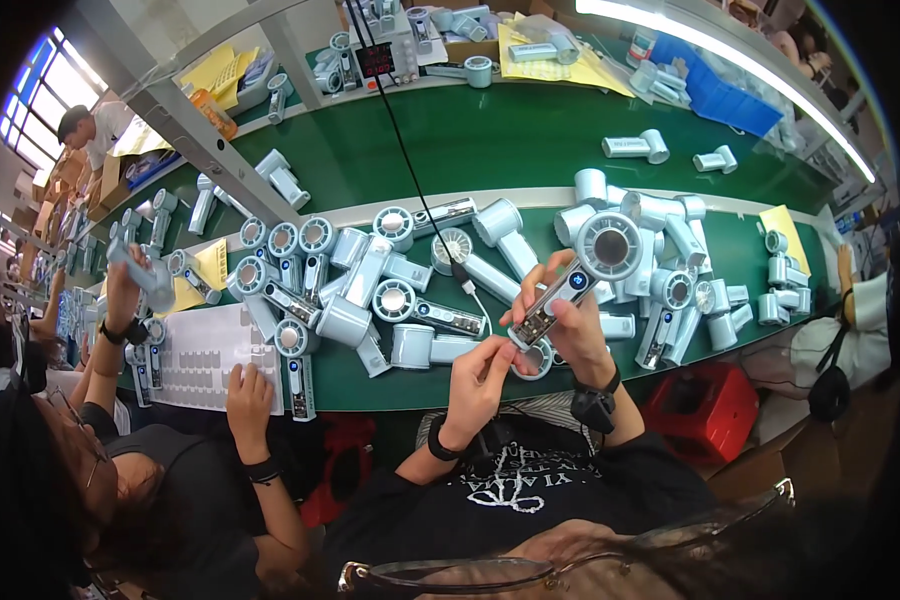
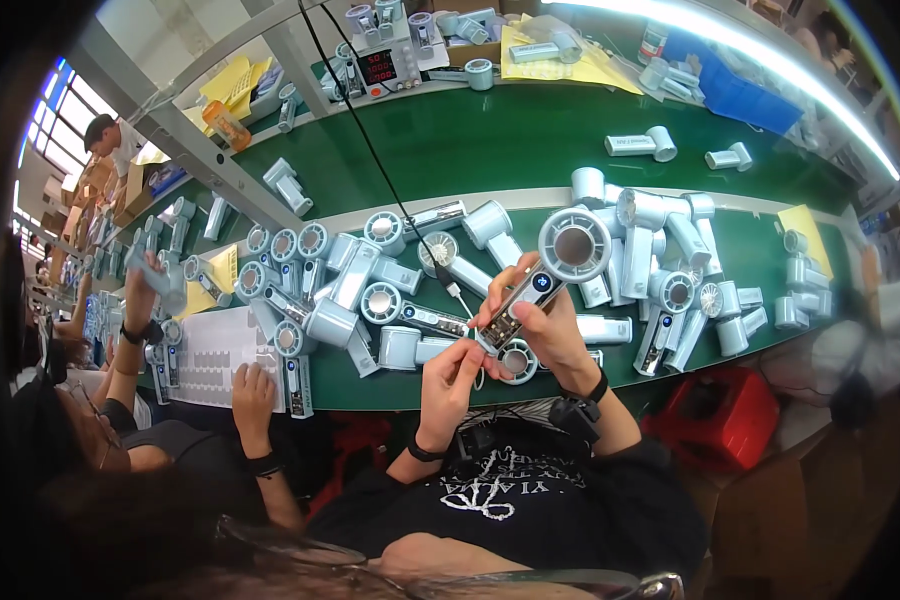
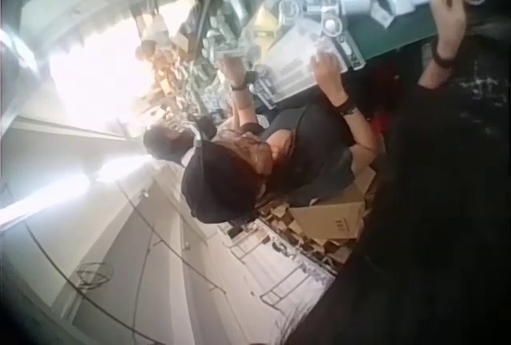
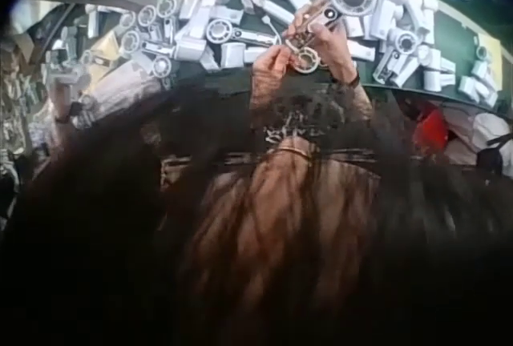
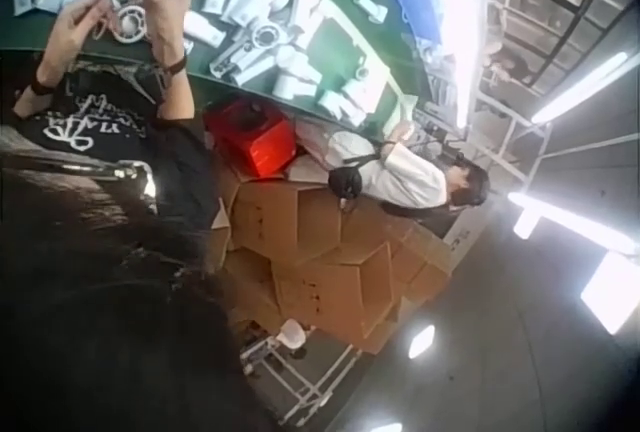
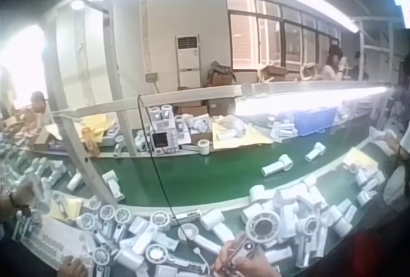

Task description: The person picks up a handheld fan, inserts a small white cable into its base to test it, and then sets it back down on the table.

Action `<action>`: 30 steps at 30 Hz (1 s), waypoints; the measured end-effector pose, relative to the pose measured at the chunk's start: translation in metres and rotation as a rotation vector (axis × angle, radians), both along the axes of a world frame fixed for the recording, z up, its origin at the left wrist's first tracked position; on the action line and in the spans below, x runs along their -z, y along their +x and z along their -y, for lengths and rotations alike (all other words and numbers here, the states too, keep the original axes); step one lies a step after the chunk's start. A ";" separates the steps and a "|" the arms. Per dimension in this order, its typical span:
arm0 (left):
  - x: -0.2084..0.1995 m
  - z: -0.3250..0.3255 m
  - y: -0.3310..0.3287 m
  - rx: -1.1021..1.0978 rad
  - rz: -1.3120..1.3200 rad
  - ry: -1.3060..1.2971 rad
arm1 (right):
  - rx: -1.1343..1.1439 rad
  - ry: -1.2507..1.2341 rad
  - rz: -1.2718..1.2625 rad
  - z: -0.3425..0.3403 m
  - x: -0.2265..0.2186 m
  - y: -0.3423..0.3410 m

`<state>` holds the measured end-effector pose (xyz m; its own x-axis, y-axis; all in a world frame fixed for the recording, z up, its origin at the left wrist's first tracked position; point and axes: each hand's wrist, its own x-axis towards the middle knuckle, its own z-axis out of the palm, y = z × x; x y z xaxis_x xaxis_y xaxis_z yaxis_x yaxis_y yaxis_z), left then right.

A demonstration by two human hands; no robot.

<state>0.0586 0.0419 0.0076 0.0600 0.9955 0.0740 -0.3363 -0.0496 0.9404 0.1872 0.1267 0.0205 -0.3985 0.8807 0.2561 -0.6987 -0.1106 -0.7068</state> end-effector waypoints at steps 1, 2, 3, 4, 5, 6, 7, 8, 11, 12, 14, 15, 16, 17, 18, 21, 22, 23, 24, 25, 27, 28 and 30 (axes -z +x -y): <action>0.002 -0.002 -0.003 0.002 -0.041 0.004 | 0.011 -0.018 0.007 0.003 -0.001 0.000; 0.003 -0.003 -0.005 0.005 -0.081 0.009 | 0.022 -0.036 0.014 0.006 -0.002 -0.001; 0.005 -0.002 -0.006 0.003 -0.081 0.009 | 0.034 -0.053 0.021 0.008 -0.002 -0.002; 0.006 0.000 -0.007 0.012 -0.113 0.009 | 0.033 -0.055 0.021 0.008 -0.002 -0.002; 0.006 0.001 -0.008 0.021 -0.145 0.009 | 0.024 -0.041 -0.003 0.008 -0.001 -0.002; 0.006 0.002 -0.008 0.030 -0.177 0.009 | 0.015 -0.027 -0.027 0.008 -0.001 -0.002; 0.005 0.003 -0.008 0.029 -0.177 0.008 | 0.005 -0.014 -0.051 0.008 0.000 -0.002; 0.002 0.003 -0.008 0.030 -0.146 0.030 | 0.004 -0.016 -0.051 0.008 -0.001 -0.003; -0.001 0.004 -0.009 0.030 -0.084 0.077 | -0.071 -0.009 -0.116 0.011 -0.002 -0.006; -0.001 0.004 -0.011 0.026 -0.080 0.068 | -0.074 -0.010 -0.115 0.012 -0.001 -0.008; 0.000 0.004 -0.015 0.020 -0.074 0.050 | -0.069 -0.033 -0.082 0.011 0.001 -0.012; 0.000 0.005 -0.015 0.017 -0.074 0.050 | -0.066 -0.044 -0.066 0.011 0.003 -0.014; 0.000 0.007 -0.015 0.052 -0.043 0.032 | -0.069 -0.044 -0.065 0.011 0.006 -0.015; 0.001 0.010 -0.015 0.087 -0.011 0.014 | -0.090 -0.049 -0.109 0.011 0.011 -0.016; 0.002 0.011 -0.016 0.122 0.021 -0.003 | -0.111 -0.054 -0.153 0.011 0.015 -0.017; 0.003 0.013 -0.022 0.141 0.076 -0.052 | -0.116 -0.028 -0.203 0.017 0.023 -0.021; 0.004 0.013 -0.023 0.154 0.103 -0.076 | -0.094 0.004 -0.212 0.020 0.024 -0.022; 0.004 0.012 -0.024 0.154 0.104 -0.077 | -0.071 0.036 -0.220 0.021 0.026 -0.022; 0.003 0.012 -0.026 0.175 0.068 -0.077 | -0.074 0.036 -0.221 0.021 0.026 -0.022; 0.002 0.011 -0.027 0.198 0.032 -0.077 | -0.075 0.053 -0.195 0.020 0.026 -0.018; 0.001 0.008 -0.029 0.220 -0.006 -0.079 | -0.075 0.088 -0.145 0.018 0.026 -0.010; 0.002 0.007 -0.030 0.234 -0.066 -0.056 | -0.076 0.087 -0.146 0.017 0.024 -0.006; 0.006 0.002 -0.032 0.269 -0.182 -0.008 | -0.109 0.142 -0.028 0.015 0.015 0.003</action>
